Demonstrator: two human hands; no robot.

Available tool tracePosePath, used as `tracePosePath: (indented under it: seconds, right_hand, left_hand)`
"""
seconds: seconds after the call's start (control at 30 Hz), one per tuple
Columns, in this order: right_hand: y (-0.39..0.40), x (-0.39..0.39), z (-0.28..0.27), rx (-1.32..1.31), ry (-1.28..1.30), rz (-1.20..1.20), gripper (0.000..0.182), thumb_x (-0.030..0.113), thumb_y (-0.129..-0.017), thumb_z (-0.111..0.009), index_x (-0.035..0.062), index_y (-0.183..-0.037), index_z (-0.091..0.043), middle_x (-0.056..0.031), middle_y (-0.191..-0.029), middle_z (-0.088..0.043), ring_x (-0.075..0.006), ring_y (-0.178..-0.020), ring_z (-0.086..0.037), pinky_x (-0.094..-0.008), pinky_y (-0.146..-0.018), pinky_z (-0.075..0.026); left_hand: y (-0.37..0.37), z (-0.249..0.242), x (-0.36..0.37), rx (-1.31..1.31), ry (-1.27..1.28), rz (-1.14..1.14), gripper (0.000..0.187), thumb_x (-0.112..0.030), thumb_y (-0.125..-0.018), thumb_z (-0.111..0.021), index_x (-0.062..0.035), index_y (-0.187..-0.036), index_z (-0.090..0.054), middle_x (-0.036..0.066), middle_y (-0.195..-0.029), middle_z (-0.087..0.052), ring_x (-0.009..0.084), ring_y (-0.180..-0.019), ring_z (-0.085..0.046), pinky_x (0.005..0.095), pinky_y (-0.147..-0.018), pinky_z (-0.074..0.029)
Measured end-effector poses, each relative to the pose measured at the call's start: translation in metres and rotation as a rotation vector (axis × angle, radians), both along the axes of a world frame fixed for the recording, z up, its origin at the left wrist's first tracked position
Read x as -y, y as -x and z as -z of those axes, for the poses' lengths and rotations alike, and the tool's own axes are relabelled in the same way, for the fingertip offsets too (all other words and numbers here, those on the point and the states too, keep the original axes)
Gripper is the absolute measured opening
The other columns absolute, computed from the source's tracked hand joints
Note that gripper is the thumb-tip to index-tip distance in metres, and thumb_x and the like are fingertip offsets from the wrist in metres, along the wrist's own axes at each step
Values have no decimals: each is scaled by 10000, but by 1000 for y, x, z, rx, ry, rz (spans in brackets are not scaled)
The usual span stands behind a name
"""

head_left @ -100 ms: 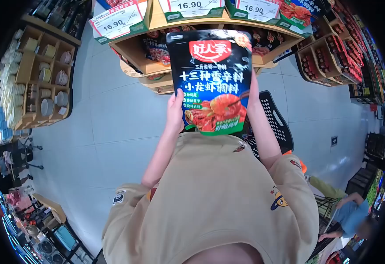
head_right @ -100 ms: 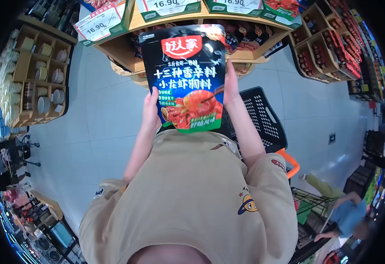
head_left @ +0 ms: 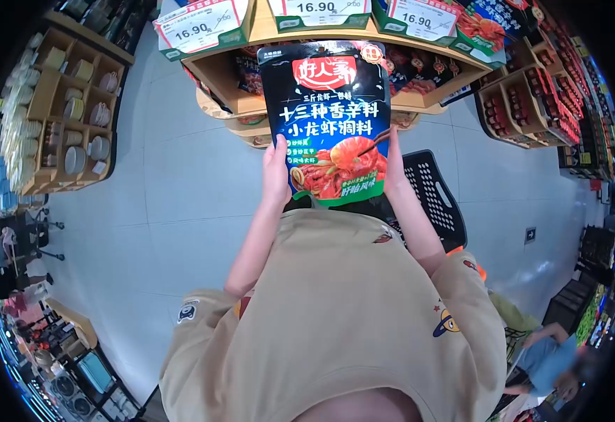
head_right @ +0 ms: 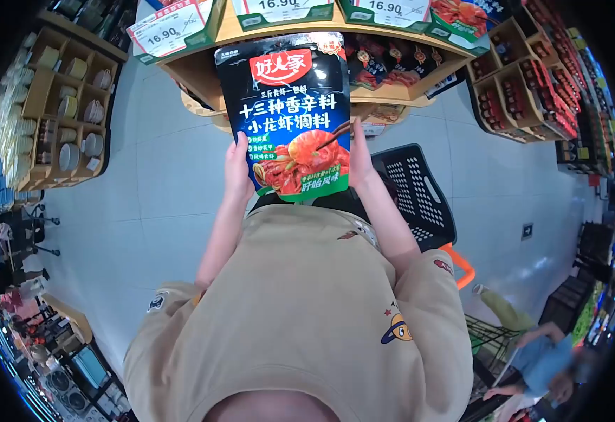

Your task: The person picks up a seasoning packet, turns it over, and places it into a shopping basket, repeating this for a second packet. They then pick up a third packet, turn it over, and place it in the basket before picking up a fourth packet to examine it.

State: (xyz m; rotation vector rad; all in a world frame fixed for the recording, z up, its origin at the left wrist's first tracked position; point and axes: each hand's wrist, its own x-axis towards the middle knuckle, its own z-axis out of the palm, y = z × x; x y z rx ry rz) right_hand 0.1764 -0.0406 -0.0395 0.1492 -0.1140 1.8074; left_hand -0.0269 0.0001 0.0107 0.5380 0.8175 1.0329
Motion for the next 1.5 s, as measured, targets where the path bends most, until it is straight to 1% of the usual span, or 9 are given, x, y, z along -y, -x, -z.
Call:
tracePosePath:
  seconds: [0.07, 0.1, 0.17, 0.27, 0.87, 1.2, 1.27, 1.37, 1.5]
  right_hand:
    - [13, 18, -18, 451, 387, -72, 422, 324, -837, -401, 10, -1117, -368, -92, -1059, -483, -206, -1018, -451, -361, -878, -351]
    - [1, 6, -14, 487, 337, -64, 422, 324, -837, -401, 10, -1117, -368, -92, -1059, -483, -206, -1018, -451, -361, -878, -351]
    - [-14, 32, -4, 789, 136, -144, 521, 103, -749, -519, 22, -1200, -270, -121, -1172, -403, -249, -1066, -415, -367, -892, -338]
    - [-2, 48, -20, 953, 265, -40, 515, -14, -696, -538, 3, -1165, -324, -121, -1111, -453, -215, -1007, -466, -336, -855, -372]
    - [14, 45, -11, 896, 309, 44, 467, -28, -697, -535, 7, -1129, -359, -103, -1078, -477, -197, -972, -488, -316, -824, -396]
    - [19, 48, -8, 927, 355, 127, 505, -37, -693, -538, 30, -1150, -334, -91, -1091, -460, -192, -989, -473, -312, -827, -394]
    - [22, 49, -9, 938, 354, 154, 495, -31, -702, -538, 29, -1149, -336, -89, -1084, -466, -190, -979, -480, -309, -817, -402]
    - [25, 50, -7, 949, 376, 213, 451, -20, -724, -529, 30, -1135, -349, -82, -1066, -478, -179, -952, -496, -303, -793, -419]
    - [31, 49, -6, 943, 387, 300, 422, -7, -736, -529, 36, -1122, -363, -77, -1054, -486, -170, -941, -501, -299, -788, -421]
  left_hand:
    - [4, 3, -7, 1, -35, 2, 316, -268, -872, -353, 8, -988, -453, 91, -938, -553, 133, -800, -560, 264, -704, -452]
    - [-7, 7, -23, 34, -86, -8, 316, -268, -872, -353, 8, -988, -453, 91, -938, -553, 133, -800, -560, 264, -704, -452]
    - [-18, 16, -10, 60, 0, 0, 319, -272, -870, -356, 8, -990, -451, 91, -942, -553, 134, -800, -561, 262, -702, -452]
    - [-20, 16, 0, 68, 52, 30, 317, -275, -869, -360, 6, -982, -454, 91, -940, -553, 134, -794, -563, 263, -699, -454]
    - [-9, 14, -9, -13, 115, 100, 313, -289, -862, -373, -9, -978, -451, 71, -930, -552, 123, -804, -555, 258, -702, -447]
    - [-12, 9, -8, -188, -60, 11, 260, -233, -857, -379, -11, -975, -445, 35, -861, -524, 81, -744, -508, 203, -681, -410]
    - [-9, 21, -9, -194, -143, 24, 260, -201, -841, -407, -14, -1021, -419, 57, -935, -472, 107, -811, -477, 227, -713, -399]
    - [-5, 24, -7, -660, -496, -98, 366, -116, -761, -494, -23, -1093, -371, 121, -1064, -339, 223, -978, -389, 337, -819, -339]
    - [1, -5, -2, -992, -909, -44, 412, -73, -709, -530, -16, -1088, -381, 154, -1049, -356, 288, -991, -380, 353, -849, -317]
